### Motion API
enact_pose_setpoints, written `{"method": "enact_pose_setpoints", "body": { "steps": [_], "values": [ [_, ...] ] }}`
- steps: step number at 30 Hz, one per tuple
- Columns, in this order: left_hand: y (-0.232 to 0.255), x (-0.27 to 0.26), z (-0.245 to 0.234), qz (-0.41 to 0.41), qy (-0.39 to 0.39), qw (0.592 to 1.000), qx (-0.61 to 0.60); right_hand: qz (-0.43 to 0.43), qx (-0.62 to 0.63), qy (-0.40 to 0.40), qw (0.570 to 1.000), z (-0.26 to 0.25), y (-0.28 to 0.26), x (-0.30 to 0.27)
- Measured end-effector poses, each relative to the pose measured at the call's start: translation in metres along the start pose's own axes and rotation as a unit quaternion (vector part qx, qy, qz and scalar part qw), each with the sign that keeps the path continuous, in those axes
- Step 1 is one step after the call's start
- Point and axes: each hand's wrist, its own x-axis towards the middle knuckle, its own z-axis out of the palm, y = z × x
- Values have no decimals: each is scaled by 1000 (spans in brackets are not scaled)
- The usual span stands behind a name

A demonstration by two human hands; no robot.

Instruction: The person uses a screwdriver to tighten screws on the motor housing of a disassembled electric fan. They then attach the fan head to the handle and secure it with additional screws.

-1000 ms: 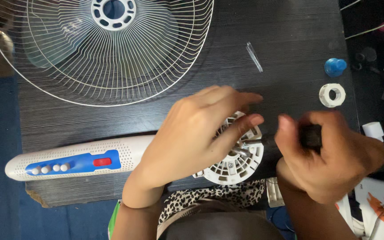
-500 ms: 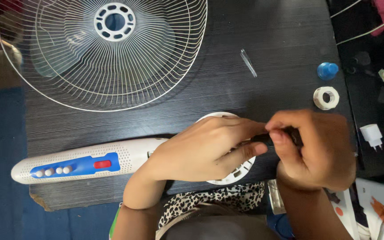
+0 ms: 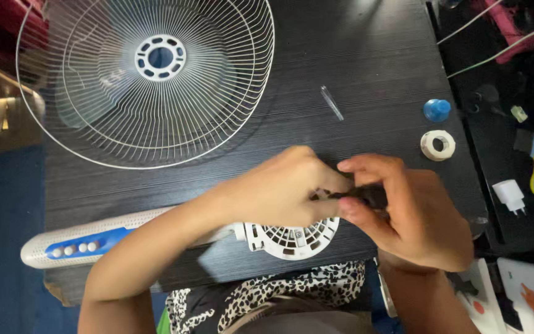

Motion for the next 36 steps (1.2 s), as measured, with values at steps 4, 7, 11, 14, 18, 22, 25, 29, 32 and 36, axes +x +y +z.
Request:
{"method": "enact_pose_setpoints", "body": {
  "steps": [4,7,11,14,18,22,25,29,32,36],
  "values": [
    [-20,-6,-9,31,8,992,-125,-4,64,105,992,10,-11,5],
    [-31,-10,-3,59,13,974,-217,-64,0,187,980,12,-27,12],
    [-37,-14,0,-4,-16,985,-173,-123,87,236,960,9,-42,25],
    [-33,-15,1,-14,15,987,-160,-180,151,194,952,4,-39,31],
    [-31,-15,4,64,102,985,-123,-50,189,219,956,14,-39,26],
    [-43,-13,9,75,38,966,-245,-116,231,162,952,15,-27,25],
    [-55,-10,14,70,-30,938,-338,-156,182,124,963,6,-1,27],
    [-71,-5,15,29,-87,902,-422,-159,207,65,963,-2,22,13],
    [-72,-5,19,33,-74,894,-441,-171,279,25,945,-8,17,15],
    [-67,-6,29,71,-43,868,-490,-294,255,75,918,1,-15,37]
  ]
}}
